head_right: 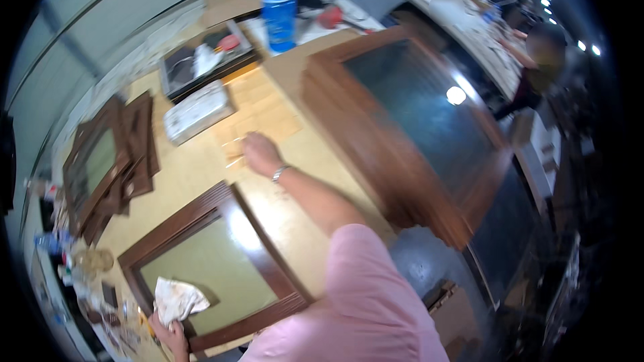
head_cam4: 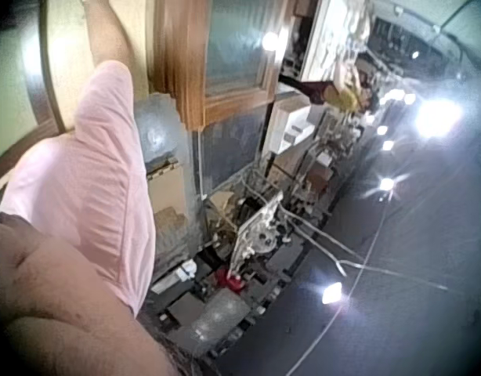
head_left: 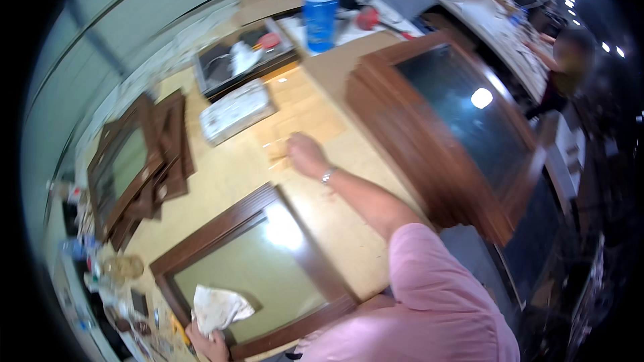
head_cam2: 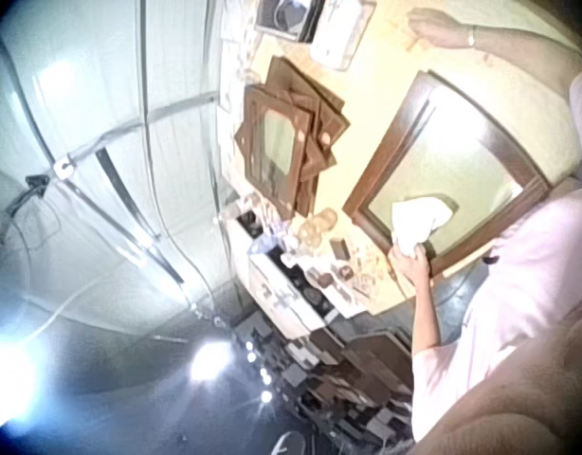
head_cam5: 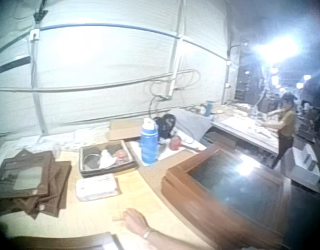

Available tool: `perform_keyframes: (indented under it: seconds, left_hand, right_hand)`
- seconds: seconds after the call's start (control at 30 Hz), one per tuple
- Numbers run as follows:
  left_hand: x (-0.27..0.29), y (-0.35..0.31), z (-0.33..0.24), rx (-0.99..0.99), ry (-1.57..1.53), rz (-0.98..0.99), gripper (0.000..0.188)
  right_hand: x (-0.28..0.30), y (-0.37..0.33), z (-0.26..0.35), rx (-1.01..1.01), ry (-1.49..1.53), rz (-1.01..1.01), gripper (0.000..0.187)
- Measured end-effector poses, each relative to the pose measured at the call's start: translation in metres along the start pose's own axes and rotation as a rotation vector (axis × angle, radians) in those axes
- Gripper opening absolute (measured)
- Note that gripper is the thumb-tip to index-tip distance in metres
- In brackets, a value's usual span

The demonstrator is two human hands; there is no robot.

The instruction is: The person wipes the glass and wooden frame of a picture frame with a cloth. They then use a sanding block to smooth the edges of the frame and wipe it again. The person handles the frame one at a time, flipping it over to clean different sides.

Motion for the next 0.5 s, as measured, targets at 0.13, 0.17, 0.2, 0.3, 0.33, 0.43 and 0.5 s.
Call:
perform_keyframes:
  seconds: [0.13, 0.17, 0.2, 0.3, 0.33, 0.43, 0.5]
  left_hand:
    - [0.006, 0.011, -0.021, 0.024, 0.034, -0.028, 0.049]
    - [0.005, 0.009, -0.022, 0.029, 0.036, -0.032, 0.048]
    - [0.006, 0.006, -0.021, 0.033, 0.034, -0.034, 0.049]
    - [0.004, 0.005, -0.019, 0.029, 0.028, -0.031, 0.050]
    - [0.003, 0.006, -0.020, 0.027, 0.027, -0.032, 0.050]
    - [0.003, 0.009, -0.025, 0.018, 0.032, -0.035, 0.050]
    - [0.004, 0.010, -0.027, 0.010, 0.044, -0.038, 0.050]
  right_hand:
    - [0.012, -0.007, 0.000, -0.039, 0.088, -0.043, 0.006]
    - [0.014, -0.008, 0.002, -0.033, 0.086, -0.060, 0.007]
    - [0.013, -0.008, 0.005, -0.026, 0.108, -0.062, 0.007]
    - [0.016, -0.011, 0.005, -0.012, 0.135, -0.060, 0.007]
    - [0.016, -0.013, 0.005, 0.012, 0.126, -0.055, 0.007]
    - [0.016, -0.018, 0.000, -0.007, 0.154, -0.049, 0.008]
    - [0.017, -0.017, -0.009, -0.142, 0.242, -0.053, 0.010]
Point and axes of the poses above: each hand's wrist, its own y-axis towards the middle knuckle, its own x-axis out of the back of the hand, z = x × y, the point moved 7 cm from there along y, towards the middle knuckle, and after that the axes turned 4 degrees about z, right-handed, at the moved point
